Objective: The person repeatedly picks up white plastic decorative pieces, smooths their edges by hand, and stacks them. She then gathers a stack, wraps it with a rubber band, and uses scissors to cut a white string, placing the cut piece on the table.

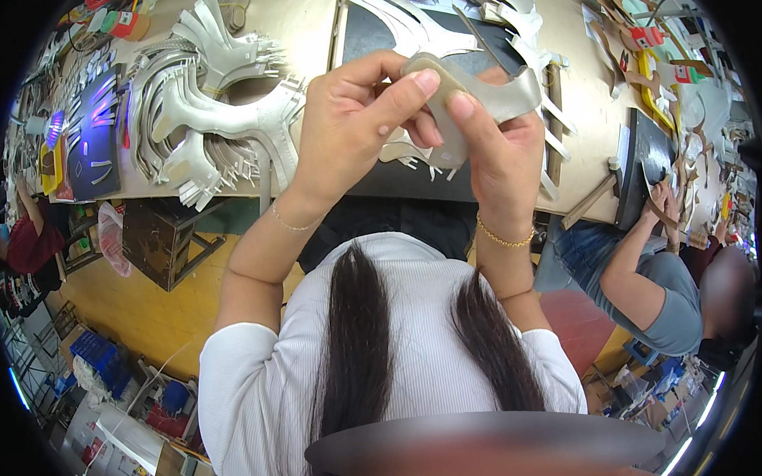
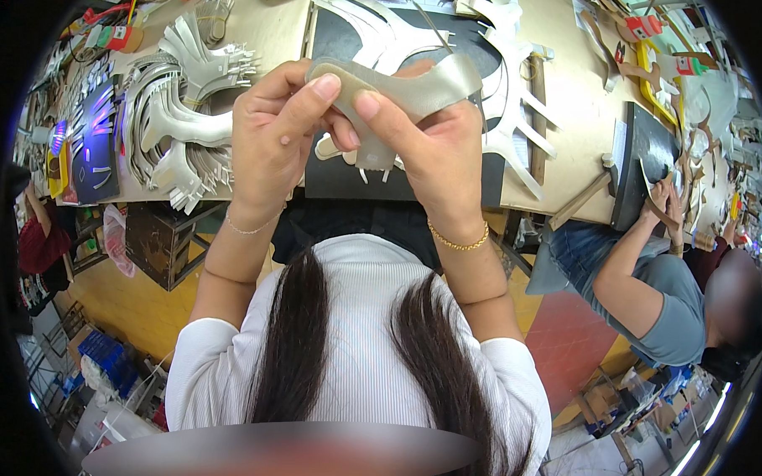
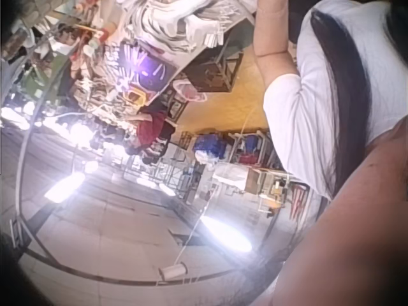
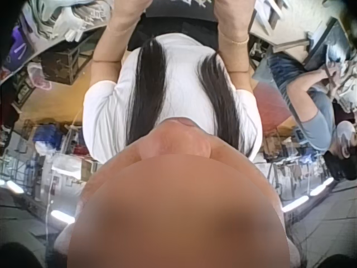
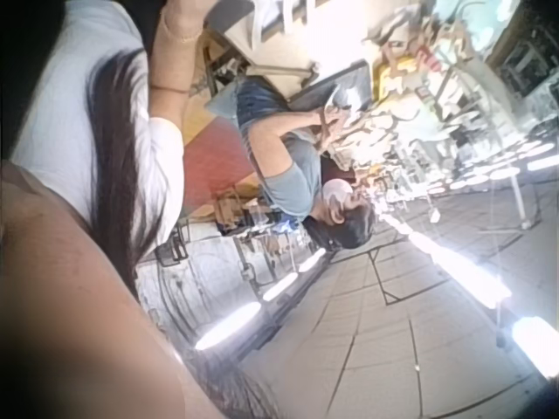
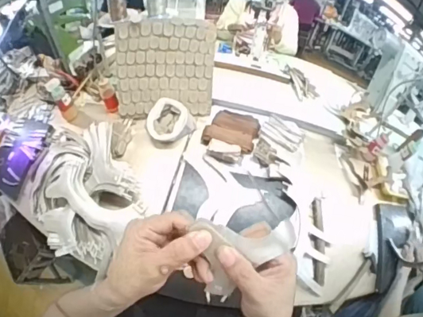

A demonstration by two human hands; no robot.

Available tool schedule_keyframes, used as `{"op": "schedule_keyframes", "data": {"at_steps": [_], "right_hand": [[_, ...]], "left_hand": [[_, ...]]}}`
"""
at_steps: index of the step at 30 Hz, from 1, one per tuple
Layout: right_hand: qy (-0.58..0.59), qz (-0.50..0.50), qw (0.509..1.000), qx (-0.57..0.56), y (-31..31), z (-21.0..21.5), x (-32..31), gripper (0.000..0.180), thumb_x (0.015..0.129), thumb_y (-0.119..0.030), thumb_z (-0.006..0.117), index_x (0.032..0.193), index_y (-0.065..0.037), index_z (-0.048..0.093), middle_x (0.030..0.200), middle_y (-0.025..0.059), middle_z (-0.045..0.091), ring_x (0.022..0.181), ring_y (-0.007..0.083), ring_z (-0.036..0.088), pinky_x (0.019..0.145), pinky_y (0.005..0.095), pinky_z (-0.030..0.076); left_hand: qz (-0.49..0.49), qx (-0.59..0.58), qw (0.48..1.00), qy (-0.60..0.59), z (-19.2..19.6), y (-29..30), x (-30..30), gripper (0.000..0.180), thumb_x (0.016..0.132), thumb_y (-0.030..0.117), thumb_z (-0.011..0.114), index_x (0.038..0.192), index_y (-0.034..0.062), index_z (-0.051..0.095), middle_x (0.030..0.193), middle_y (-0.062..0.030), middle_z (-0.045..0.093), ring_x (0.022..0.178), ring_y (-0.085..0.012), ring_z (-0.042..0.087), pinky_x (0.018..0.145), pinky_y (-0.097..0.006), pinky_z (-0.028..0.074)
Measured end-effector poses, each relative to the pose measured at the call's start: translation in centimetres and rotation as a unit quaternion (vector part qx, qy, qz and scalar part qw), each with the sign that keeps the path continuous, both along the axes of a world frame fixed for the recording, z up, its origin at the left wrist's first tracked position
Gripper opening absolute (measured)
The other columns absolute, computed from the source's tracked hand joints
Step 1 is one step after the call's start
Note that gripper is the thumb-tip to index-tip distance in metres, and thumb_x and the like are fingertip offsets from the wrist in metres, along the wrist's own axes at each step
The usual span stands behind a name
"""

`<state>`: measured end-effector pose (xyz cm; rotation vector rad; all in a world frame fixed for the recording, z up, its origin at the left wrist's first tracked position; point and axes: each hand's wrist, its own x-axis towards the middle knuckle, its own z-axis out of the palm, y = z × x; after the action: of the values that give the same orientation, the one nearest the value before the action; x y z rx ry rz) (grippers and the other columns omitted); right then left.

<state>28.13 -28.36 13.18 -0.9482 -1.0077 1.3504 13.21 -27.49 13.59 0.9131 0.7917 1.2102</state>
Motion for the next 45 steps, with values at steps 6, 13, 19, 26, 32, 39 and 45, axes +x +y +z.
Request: {"op": "schedule_keyframes", "data": {"at_steps": [6,13,19,26,32,39,45], "right_hand": [[-0.108,0.153,0.980,0.067,3.3,0.4,1.3,0.023,0.082,-0.018,0.075,0.090,0.002,0.067,0.076,0.0012,0.063,0.069,0.0064,0.056,0.059,0.0221,0.044],[-0.274,0.314,0.905,-0.083,4.7,-7.5,0.1,0.056,0.068,-0.031,0.084,0.106,0.002,0.061,0.082,0.0082,0.065,0.070,0.0142,0.060,0.063,0.0284,0.048],[-0.491,0.205,0.838,-0.119,2.7,-9.1,0.8,0.062,0.065,-0.036,0.085,0.101,0.007,0.058,0.067,0.0113,0.063,0.061,0.0186,0.063,0.055,0.0310,0.049],[-0.556,0.071,0.828,0.023,1.6,-6.4,2.7,0.042,0.074,-0.030,0.078,0.095,0.001,0.062,0.086,0.0133,0.062,0.078,0.0230,0.060,0.069,0.0329,0.049],[-0.512,0.028,0.858,-0.032,1.3,-6.1,4.6,0.031,0.077,-0.021,0.076,0.094,0.002,0.063,0.085,0.0118,0.063,0.072,0.0197,0.061,0.067,0.0298,0.050],[-0.463,0.018,0.886,-0.018,2.0,-5.6,4.7,0.023,0.078,-0.017,0.074,0.090,0.000,0.064,0.083,0.0101,0.063,0.066,0.0192,0.062,0.062,0.0293,0.050],[-0.339,-0.038,0.935,0.093,3.2,-3.3,2.3,0.018,0.079,-0.011,0.074,0.092,-0.002,0.066,0.080,0.0071,0.061,0.070,0.0148,0.058,0.065,0.0261,0.048]], "left_hand": [[0.024,0.019,1.000,0.003,-0.3,-0.2,-2.1,0.023,0.090,0.014,0.064,0.104,-0.0048,0.061,0.077,-0.0105,0.065,0.058,-0.0121,0.062,0.054,-0.022,0.050],[0.145,-0.101,0.970,0.166,-2.3,-0.4,-7.2,0.038,0.089,0.026,0.065,0.116,-0.0015,0.058,0.096,-0.0093,0.064,0.064,-0.0116,0.061,0.053,-0.021,0.047],[0.151,-0.034,0.939,0.307,-6.1,5.9,-10.2,0.032,0.087,0.022,0.066,0.110,-0.0004,0.064,0.095,-0.0083,0.067,0.073,-0.0130,0.064,0.060,-0.024,0.051],[0.170,0.178,0.728,0.640,-12.2,23.7,-12.3,0.029,0.082,0.020,0.064,0.101,-0.0015,0.068,0.092,-0.0201,0.068,0.088,-0.0311,0.066,0.080,-0.038,0.050],[0.159,0.136,0.642,0.737,-14.8,29.4,-11.9,0.022,0.078,0.018,0.066,0.090,0.0006,0.069,0.091,-0.0199,0.068,0.088,-0.0354,0.065,0.076,-0.044,0.051],[0.176,0.075,0.783,0.592,-11.6,28.8,-12.6,0.029,0.076,0.017,0.072,0.098,-0.0006,0.066,0.085,-0.0147,0.069,0.081,-0.0265,0.066,0.068,-0.035,0.051],[-0.049,-0.056,0.996,0.047,-5.7,19.7,-9.7,0.032,0.086,0.010,0.066,0.116,0.0003,0.060,0.099,-0.0086,0.067,0.084,-0.0164,0.065,0.075,-0.030,0.054]]}}
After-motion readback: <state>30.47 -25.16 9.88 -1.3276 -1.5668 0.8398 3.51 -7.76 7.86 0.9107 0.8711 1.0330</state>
